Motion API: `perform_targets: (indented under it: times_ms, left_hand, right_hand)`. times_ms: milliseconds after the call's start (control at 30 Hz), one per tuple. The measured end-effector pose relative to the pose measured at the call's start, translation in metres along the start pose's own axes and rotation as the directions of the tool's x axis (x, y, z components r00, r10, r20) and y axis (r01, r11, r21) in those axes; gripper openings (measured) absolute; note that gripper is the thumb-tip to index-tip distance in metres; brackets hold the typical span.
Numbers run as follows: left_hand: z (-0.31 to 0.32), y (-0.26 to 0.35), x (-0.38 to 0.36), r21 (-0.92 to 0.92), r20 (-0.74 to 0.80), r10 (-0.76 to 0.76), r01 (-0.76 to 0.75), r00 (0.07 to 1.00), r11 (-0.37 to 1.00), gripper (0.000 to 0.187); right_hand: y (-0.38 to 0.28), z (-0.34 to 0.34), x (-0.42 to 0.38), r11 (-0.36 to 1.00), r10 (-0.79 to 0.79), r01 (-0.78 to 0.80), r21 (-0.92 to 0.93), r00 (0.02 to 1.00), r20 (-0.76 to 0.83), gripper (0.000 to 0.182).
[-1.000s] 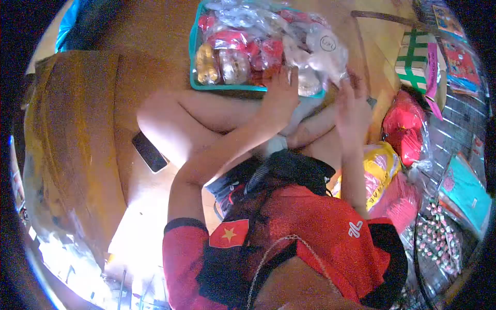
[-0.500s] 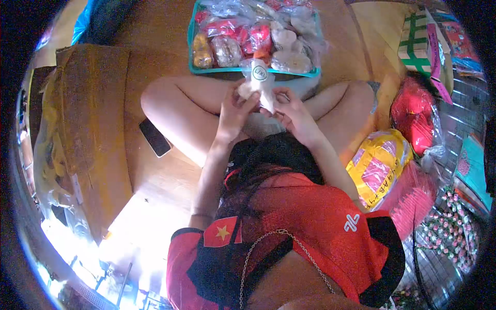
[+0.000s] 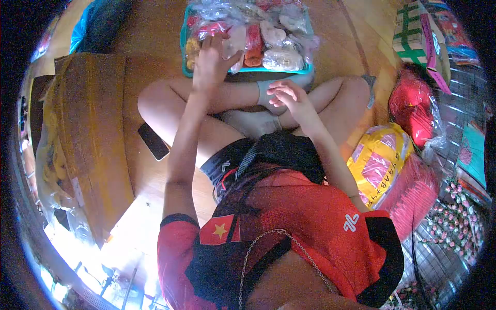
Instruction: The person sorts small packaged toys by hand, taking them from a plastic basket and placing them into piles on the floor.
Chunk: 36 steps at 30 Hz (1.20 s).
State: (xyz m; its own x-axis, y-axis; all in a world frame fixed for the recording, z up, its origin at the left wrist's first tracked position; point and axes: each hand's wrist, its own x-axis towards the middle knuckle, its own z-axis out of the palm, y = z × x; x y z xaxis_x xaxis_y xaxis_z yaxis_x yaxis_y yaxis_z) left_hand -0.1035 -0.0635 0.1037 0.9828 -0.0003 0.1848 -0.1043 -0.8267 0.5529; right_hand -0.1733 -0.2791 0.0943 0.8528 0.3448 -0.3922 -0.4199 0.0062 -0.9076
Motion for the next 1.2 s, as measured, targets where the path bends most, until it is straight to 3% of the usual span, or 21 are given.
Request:
perform_targets:
  times_ms: [200, 300, 400, 467, 533, 600, 700, 900, 967, 1100, 1133, 1200]
  left_hand:
    - [0.049, -0.009, -0.006, 0.154, -0.084, 0.072, -0.058, 0.994, 0.986, 0.045]
    - [0.056, -0.01, -0.004, 0.255, 0.012, 0.039, -0.041, 0.999, 0.966, 0.048]
    - [0.051, -0.008, -0.001, 0.389, 0.017, 0.123, -0.12, 0.992, 0.913, 0.033]
    - [0.065, -0.015, 0.004, 0.582, 0.056, 0.233, -0.221, 0.971, 0.782, 0.02]
    - [0.083, -0.02, 0.009, 0.662, 0.06, 0.283, -0.25, 0.957, 0.707, 0.011]
    - [0.098, -0.019, 0.01, 0.653, 0.013, 0.28, -0.22, 0.96, 0.725, 0.004]
    - [0.089, -0.012, 0.012, 0.617, 0.091, 0.227, -0.234, 0.97, 0.751, 0.007]
    - [0.056, -0.022, 0.02, 0.424, 0.199, 0.304, -0.361, 0.932, 0.831, 0.016]
    - [0.033, -0.004, 0.017, 0.418, 0.221, 0.248, -0.321, 0.943, 0.85, 0.018]
    - [0.069, -0.007, 0.015, 0.578, 0.181, 0.148, -0.227, 0.972, 0.783, 0.023]
    - [0.08, -0.011, 0.005, 0.641, 0.016, 0.309, -0.247, 0.951, 0.727, 0.027]
    - [0.084, -0.009, 0.002, 0.647, 0.072, 0.209, -0.205, 0.975, 0.734, 0.028]
  right_hand:
    - [-0.008, 0.004, 0.003, 0.999, 0.038, -0.038, -0.008, 0.999, 0.002, 0.023]
    - [-0.006, 0.002, 0.008, 1.0, 0.006, -0.006, -0.011, 1.0, -0.025, 0.022]
    - [-0.005, -0.004, 0.018, 0.998, -0.064, 0.063, -0.028, 0.998, -0.01, 0.021]
    - [-0.005, -0.005, 0.025, 0.999, -0.044, 0.044, -0.02, 0.999, -0.01, 0.02]
    - [-0.005, -0.004, 0.029, 0.999, -0.043, 0.043, -0.02, 0.999, -0.006, 0.02]
    - [-0.005, -0.004, 0.03, 0.998, -0.059, 0.06, -0.024, 0.998, 0.007, 0.019]
    - [-0.005, -0.003, 0.03, 0.997, -0.051, 0.051, -0.058, 0.999, 0.001, 0.024]
    - [-0.004, -0.007, 0.023, 0.995, -0.086, 0.086, -0.051, 0.996, -0.01, 0.017]
    - [-0.003, -0.013, 0.023, 0.993, -0.111, 0.11, -0.04, 0.994, -0.017, 0.016]
    - [-0.004, -0.022, 0.024, 0.99, -0.141, 0.139, -0.033, 0.988, -0.064, 0.014]
    - [0.0, -0.026, 0.026, 0.99, -0.142, 0.14, -0.031, 0.987, -0.079, 0.013]
    - [0.014, -0.034, 0.034, 0.98, -0.197, 0.197, -0.011, 0.975, -0.101, 0.012]
